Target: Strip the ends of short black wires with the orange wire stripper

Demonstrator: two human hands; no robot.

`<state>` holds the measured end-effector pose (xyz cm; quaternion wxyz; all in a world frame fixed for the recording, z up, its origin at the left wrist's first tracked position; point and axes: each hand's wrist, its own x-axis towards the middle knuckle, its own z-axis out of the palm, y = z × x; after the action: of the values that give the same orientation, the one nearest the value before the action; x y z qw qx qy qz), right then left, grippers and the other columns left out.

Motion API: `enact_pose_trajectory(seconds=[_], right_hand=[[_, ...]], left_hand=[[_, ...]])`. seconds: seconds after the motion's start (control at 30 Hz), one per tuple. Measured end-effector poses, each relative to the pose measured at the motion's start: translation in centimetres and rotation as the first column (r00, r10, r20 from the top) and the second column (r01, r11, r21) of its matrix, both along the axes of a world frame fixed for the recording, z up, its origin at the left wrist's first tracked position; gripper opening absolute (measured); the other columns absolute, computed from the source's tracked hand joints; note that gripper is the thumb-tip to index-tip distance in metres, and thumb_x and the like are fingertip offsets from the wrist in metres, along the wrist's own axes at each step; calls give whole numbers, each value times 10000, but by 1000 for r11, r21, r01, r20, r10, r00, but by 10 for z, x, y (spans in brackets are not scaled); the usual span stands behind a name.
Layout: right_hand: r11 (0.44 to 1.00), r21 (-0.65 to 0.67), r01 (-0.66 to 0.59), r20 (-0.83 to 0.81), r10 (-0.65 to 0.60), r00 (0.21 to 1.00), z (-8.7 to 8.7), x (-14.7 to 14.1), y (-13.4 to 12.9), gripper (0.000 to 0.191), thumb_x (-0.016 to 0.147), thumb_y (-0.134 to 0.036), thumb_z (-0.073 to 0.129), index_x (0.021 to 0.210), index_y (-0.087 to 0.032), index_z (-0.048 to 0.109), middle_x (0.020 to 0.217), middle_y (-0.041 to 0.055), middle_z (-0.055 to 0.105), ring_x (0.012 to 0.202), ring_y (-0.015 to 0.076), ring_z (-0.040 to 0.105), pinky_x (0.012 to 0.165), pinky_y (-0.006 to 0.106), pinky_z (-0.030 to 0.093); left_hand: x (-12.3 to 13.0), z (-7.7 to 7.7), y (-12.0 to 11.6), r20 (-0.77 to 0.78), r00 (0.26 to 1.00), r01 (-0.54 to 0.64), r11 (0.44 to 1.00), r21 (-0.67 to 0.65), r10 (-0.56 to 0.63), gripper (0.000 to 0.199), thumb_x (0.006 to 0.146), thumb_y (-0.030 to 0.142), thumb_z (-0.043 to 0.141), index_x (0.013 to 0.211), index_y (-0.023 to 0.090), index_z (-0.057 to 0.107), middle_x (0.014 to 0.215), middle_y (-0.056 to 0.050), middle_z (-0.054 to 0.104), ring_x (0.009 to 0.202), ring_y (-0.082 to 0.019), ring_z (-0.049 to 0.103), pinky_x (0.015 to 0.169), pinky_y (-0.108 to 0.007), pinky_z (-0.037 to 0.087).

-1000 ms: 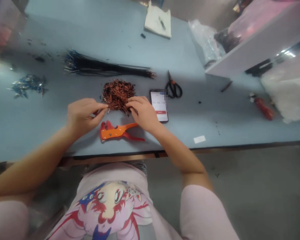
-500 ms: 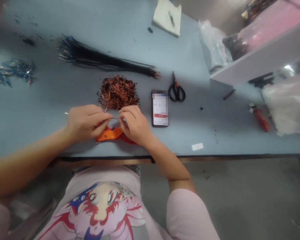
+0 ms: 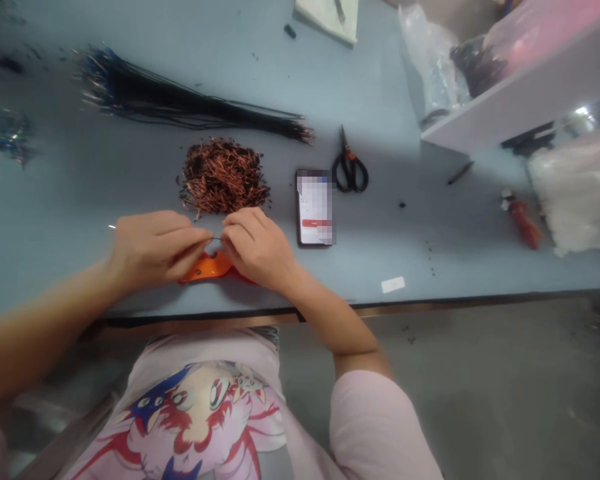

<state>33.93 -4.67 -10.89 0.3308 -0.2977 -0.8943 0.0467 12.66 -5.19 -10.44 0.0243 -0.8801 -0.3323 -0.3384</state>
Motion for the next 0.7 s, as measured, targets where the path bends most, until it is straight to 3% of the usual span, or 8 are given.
enact_pose_trajectory(seconds=[0.37, 0.47, 0.57, 0.7], right_hand=[[998, 17, 56, 109, -58, 992, 1, 7, 7, 134, 955, -128, 452, 919, -200, 559, 977, 87, 686, 939, 227, 578, 771, 378, 480], [987, 71, 145, 124, -153, 980, 0, 28, 21, 148, 917, -115, 445, 889, -198, 564, 948, 95, 683, 921, 241, 587, 789, 398, 482], [937, 34, 347, 17, -347, 938, -2, 47, 34, 126, 932, -185, 485, 860, -208, 586, 906, 85, 673, 916, 240, 604, 823, 406, 493], [906, -61, 419, 20, -419, 908, -10, 42, 32, 191, 938, -288, 595, 763, -216, 624, 732, 36, 644, 770, 206, 609, 738, 350, 496]], left_hand=[[-1, 0, 2, -35, 999, -30, 996, 82, 33, 231, 867, 150, 515, 679, 215, 632, 613, 7, 586, 588, -143, 489, 495, -284, 309], [-16, 3, 11, 29, 989, -146, 986, 77, 144, 202, 860, 181, 553, 679, 208, 639, 594, 8, 559, 581, -133, 474, 519, -285, 302], [-33, 5, 24, 238, 924, -273, 953, -134, 299, 124, 862, 217, 621, 754, 201, 681, 589, 26, 532, 569, -104, 445, 560, -270, 327], [-32, 0, 33, 437, 834, -149, 899, -411, 337, 86, 847, 247, 675, 786, 207, 720, 706, 42, 681, 609, -85, 539, 570, -243, 387]])
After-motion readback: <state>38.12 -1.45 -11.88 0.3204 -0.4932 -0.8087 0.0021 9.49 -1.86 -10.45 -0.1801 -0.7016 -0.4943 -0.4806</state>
